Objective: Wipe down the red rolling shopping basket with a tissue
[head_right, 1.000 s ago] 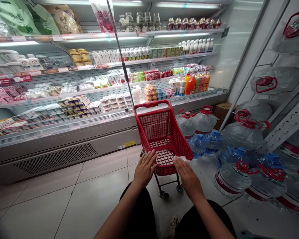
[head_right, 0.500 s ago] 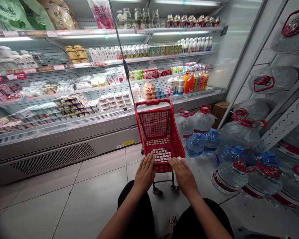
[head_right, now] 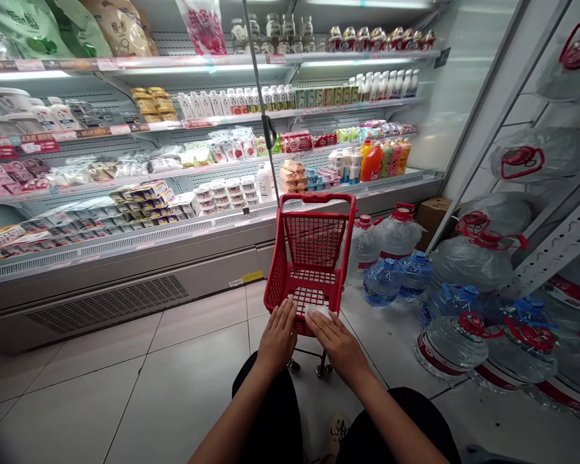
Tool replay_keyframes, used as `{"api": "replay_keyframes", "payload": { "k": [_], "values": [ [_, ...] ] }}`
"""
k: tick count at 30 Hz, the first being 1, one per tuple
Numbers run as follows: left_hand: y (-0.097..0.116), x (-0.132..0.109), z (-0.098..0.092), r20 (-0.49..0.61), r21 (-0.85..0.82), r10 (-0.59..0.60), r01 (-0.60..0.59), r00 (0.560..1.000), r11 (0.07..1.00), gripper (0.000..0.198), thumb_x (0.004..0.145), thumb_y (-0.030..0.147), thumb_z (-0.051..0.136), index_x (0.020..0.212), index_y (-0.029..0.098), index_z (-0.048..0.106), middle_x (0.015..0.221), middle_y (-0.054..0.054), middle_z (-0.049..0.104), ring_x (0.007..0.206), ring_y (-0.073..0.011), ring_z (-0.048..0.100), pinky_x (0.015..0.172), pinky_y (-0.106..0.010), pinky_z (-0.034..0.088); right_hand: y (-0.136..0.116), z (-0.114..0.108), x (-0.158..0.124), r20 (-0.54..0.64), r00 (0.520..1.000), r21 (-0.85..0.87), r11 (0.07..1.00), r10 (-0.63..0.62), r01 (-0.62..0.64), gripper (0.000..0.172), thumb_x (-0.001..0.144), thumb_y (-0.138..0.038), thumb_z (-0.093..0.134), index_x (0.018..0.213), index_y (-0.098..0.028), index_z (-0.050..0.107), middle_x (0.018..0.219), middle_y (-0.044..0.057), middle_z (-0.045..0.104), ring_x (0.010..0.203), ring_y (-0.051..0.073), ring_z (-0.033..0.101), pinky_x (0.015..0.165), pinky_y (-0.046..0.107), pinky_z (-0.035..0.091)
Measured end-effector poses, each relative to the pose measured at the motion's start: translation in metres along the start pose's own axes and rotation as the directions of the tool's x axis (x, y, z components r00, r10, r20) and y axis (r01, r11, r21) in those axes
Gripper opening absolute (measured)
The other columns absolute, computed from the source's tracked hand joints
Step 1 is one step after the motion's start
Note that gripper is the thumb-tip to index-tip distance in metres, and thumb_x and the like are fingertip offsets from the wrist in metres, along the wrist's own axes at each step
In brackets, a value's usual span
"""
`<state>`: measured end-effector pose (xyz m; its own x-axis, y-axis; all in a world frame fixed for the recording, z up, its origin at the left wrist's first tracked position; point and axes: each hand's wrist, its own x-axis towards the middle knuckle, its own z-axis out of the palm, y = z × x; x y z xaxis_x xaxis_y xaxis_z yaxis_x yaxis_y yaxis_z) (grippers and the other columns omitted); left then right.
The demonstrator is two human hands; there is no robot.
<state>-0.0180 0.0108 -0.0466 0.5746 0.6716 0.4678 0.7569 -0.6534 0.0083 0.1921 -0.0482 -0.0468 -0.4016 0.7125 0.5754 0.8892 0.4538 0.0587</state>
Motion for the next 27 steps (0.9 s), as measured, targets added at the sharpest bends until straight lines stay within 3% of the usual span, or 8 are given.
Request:
{"api": "replay_keyframes", "payload": {
  "k": [5, 9, 13, 17, 21, 23, 27],
  "values": [
    [-0.014, -0.005, -0.006, 0.002, -0.072, 0.013, -0.013, 1.0, 0.997, 0.081, 0.091, 0.011, 0.048, 0.165, 0.018, 0.015, 0.172, -0.009, 0.024, 0.16, -0.0237, 0.017, 0.128, -0.048, 0.03, 0.032, -0.011, -0.017, -0.008, 0.999, -0.01, 0.999, 0.04, -0.04, 0.08, 0.095, 0.003, 0.029, 0.166, -0.03, 0.015, 0.161, 0.0, 0.046, 0.149, 0.016, 0.043, 0.128, 0.047, 0.032],
    [-0.006, -0.002, -0.001, -0.024, -0.144, -0.056, 0.052, 0.998, 0.988, 0.075, 0.089, 0.015, 0.054, 0.159, 0.016, 0.028, 0.171, -0.012, 0.025, 0.16, -0.0268, 0.016, 0.128, -0.054, 0.029, 0.002, -0.002, -0.017, -0.052, 0.991, 0.007, 0.992, 0.125, -0.125, 0.077, 0.095, 0.002, 0.027, 0.166, -0.027, 0.015, 0.162, 0.002, 0.045, 0.15, 0.018, 0.041, 0.126, 0.047, 0.036],
    [-0.01, 0.0, -0.001, -0.028, -0.159, -0.055, 0.05, 0.998, 0.986, 0.062, 0.089, 0.013, 0.053, 0.15, 0.016, 0.041, 0.17, -0.013, 0.029, 0.16, -0.0264, 0.018, 0.128, -0.054, 0.029, -0.021, 0.005, -0.011, -0.037, 0.999, 0.026, 0.999, 0.035, -0.034, 0.077, 0.095, 0.003, 0.028, 0.166, -0.025, 0.018, 0.162, 0.001, 0.045, 0.15, 0.016, 0.041, 0.123, 0.041, 0.04],
    [-0.027, 0.0, -0.009, 0.006, -0.133, 0.028, -0.027, 1.0, 0.991, 0.067, 0.088, 0.006, 0.047, 0.153, 0.017, 0.038, 0.171, -0.009, 0.028, 0.16, -0.0217, 0.018, 0.129, -0.049, 0.029, 0.009, -0.004, -0.008, -0.012, 0.999, 0.039, 0.998, -0.051, 0.051, 0.076, 0.096, 0.003, 0.029, 0.165, -0.027, 0.02, 0.16, 0.0, 0.047, 0.148, 0.014, 0.044, 0.126, 0.042, 0.035],
    [-0.034, 0.003, -0.01, -0.024, -0.098, -0.028, 0.025, 0.999, 0.995, 0.068, 0.089, 0.009, 0.05, 0.155, 0.016, 0.035, 0.171, -0.011, 0.026, 0.16, -0.0233, 0.018, 0.129, -0.049, 0.029, 0.035, -0.012, -0.004, -0.031, 0.998, 0.025, 0.999, 0.047, -0.046, 0.077, 0.096, 0.003, 0.027, 0.165, -0.03, 0.019, 0.159, -0.001, 0.049, 0.149, 0.015, 0.042, 0.128, 0.045, 0.032],
    [-0.029, 0.005, -0.005, -0.056, -0.076, -0.112, 0.108, 0.992, 0.991, 0.07, 0.088, 0.01, 0.052, 0.156, 0.015, 0.033, 0.171, -0.014, 0.026, 0.16, -0.026, 0.019, 0.128, -0.051, 0.03, 0.027, -0.009, -0.001, -0.03, 0.997, 0.028, 0.997, 0.074, -0.073, 0.077, 0.096, 0.003, 0.026, 0.166, -0.029, 0.018, 0.161, 0.0, 0.047, 0.15, 0.015, 0.04, 0.128, 0.046, 0.032],
    [-0.008, 0.009, 0.006, -0.099, -0.069, -0.228, 0.222, 0.969, 0.973, 0.074, 0.085, 0.01, 0.055, 0.156, 0.01, 0.032, 0.169, -0.02, 0.027, 0.159, -0.0325, 0.022, 0.127, -0.057, 0.031, -0.014, 0.007, 0.008, -0.017, 1.0, 0.065, 0.998, 0.004, -0.003, 0.077, 0.094, 0.004, 0.028, 0.165, -0.023, 0.018, 0.161, 0.003, 0.046, 0.151, 0.016, 0.039, 0.126, 0.046, 0.035]
  ]
}}
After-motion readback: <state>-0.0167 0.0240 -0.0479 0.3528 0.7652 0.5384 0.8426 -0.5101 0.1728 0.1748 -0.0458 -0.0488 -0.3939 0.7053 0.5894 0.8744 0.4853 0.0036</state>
